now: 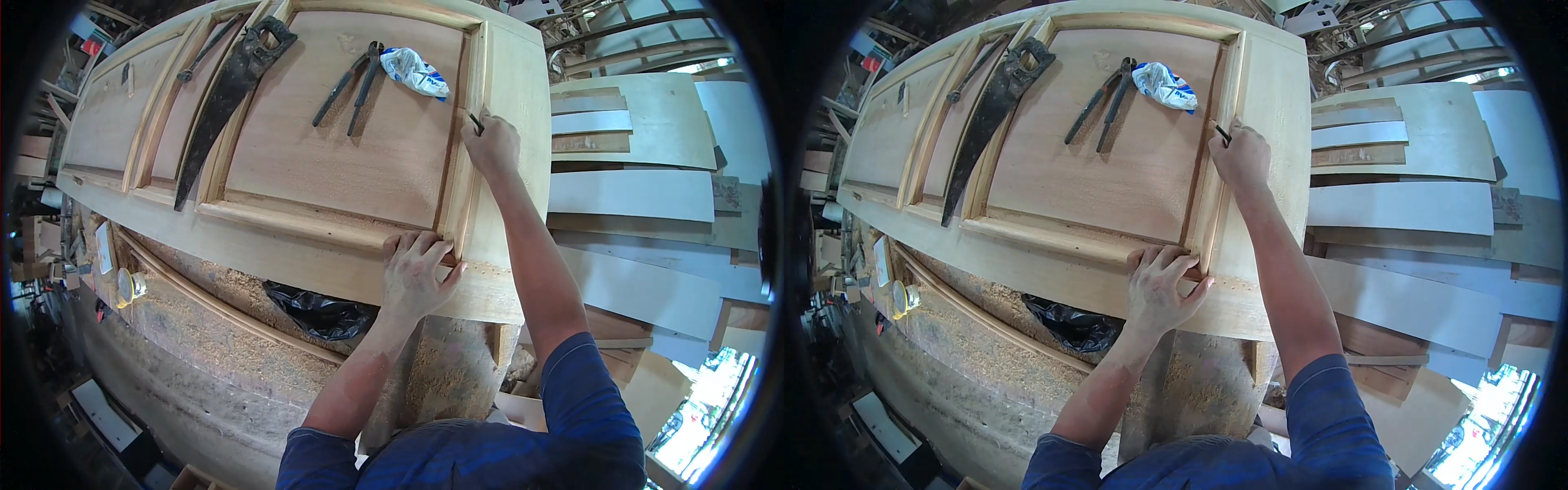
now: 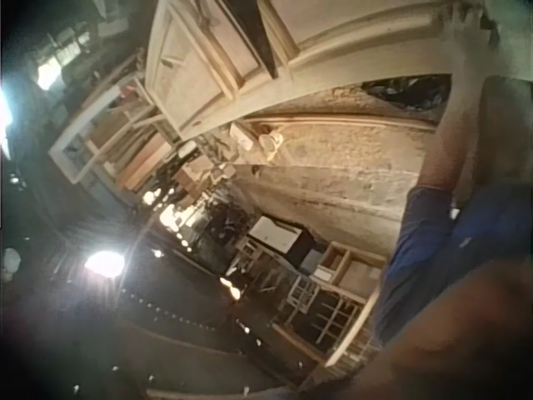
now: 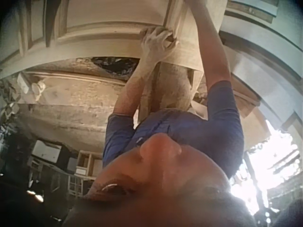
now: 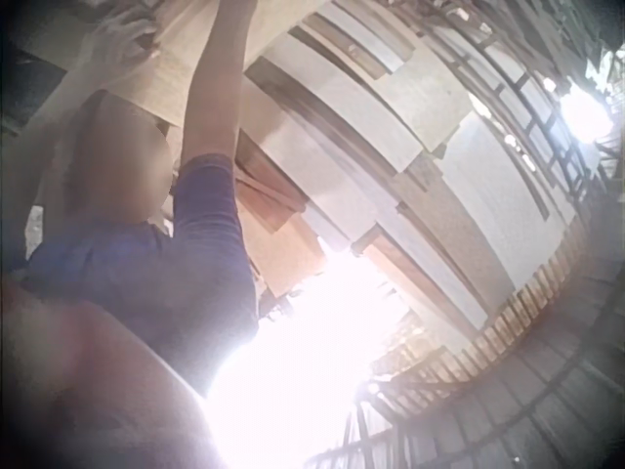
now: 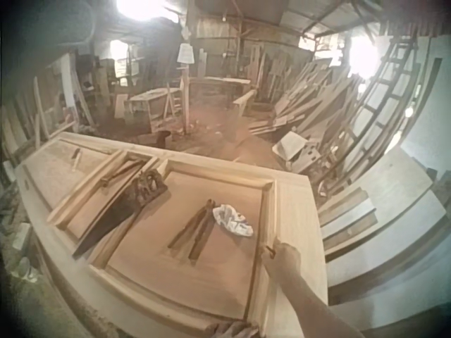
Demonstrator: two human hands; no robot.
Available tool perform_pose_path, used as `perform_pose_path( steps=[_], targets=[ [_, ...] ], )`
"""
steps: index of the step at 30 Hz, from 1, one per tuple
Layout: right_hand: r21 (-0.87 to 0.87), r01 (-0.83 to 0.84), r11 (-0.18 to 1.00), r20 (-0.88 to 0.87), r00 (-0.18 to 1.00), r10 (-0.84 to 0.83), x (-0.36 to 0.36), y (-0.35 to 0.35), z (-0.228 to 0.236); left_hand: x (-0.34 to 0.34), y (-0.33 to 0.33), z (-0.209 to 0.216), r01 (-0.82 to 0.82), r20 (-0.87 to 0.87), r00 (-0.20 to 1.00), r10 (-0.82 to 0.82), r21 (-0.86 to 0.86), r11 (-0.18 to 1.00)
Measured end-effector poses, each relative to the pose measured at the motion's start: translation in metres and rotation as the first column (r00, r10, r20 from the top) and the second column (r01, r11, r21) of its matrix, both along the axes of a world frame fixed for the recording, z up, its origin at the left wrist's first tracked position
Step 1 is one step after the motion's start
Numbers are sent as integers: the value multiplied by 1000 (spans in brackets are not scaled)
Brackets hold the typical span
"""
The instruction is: The person aligns a wooden trim piece against a cabinet panel and marks the cutting length with a pencil. Then, the person applies glue to the trim, positions it on the panel, and hammers small nails into the trim to secure it before sawing off the excess length.
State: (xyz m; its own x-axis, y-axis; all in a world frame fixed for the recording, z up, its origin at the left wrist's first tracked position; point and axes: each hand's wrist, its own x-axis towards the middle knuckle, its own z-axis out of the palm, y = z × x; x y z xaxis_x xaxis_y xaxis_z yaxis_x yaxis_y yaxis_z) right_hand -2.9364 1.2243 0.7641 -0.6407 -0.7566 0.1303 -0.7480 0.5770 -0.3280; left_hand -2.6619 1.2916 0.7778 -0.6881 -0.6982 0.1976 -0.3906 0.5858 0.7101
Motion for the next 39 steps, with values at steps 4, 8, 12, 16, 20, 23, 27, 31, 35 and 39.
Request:
perform_pose_path(
  steps=[4, 8, 12, 16, 20, 23, 27, 31, 35, 39],
  targets=[
    [-5, 12, 1000, -7, 1000, -12, -1, 1, 2, -2, 0, 1, 12, 1, 1000, -12, -12, 1000],
    [-29, -5, 1000, 4, 1000, 5, 1, 0, 2, -1, 2, 0, 0, 8, 1000, 1, -28, 1000],
    [-50, -23, 998, 5, 1000, 23, 0, 0, 0, -2, 3, 0, 4, 2, 1000, -4, -34, 999],
    [-71, -26, 997, 15, 1000, 28, 0, 0, -2, -3, 4, 0, 0, 6, 1000, 0, -55, 998],
    [-68, 0, 998, 25, 1000, 2, -4, 1, -4, -6, 4, 3, 0, 13, 1000, 1, -70, 998],
    [-40, -10, 999, 17, 1000, 11, -5, -1, -8, -7, 4, 3, 7, 13, 1000, -6, -78, 997],
    [-34, -20, 999, 9, 1000, 20, -2, -3, -7, -7, 5, 1, 21, 25, 999, -19, -70, 997],
    [50, 5, 999, 87, 996, -10, -3, -2, -5, -9, 7, 0, 0, 29, 1000, 3, -112, 994],
    [66, 18, 998, 82, 996, -23, -3, -2, -1, -8, 7, 1, 30, 51, 998, -25, -99, 995],
    [21, 4, 1000, 49, 999, -5, 2, -2, -3, -5, 7, 0, 36, 57, 998, -32, -75, 997]
  ],
)
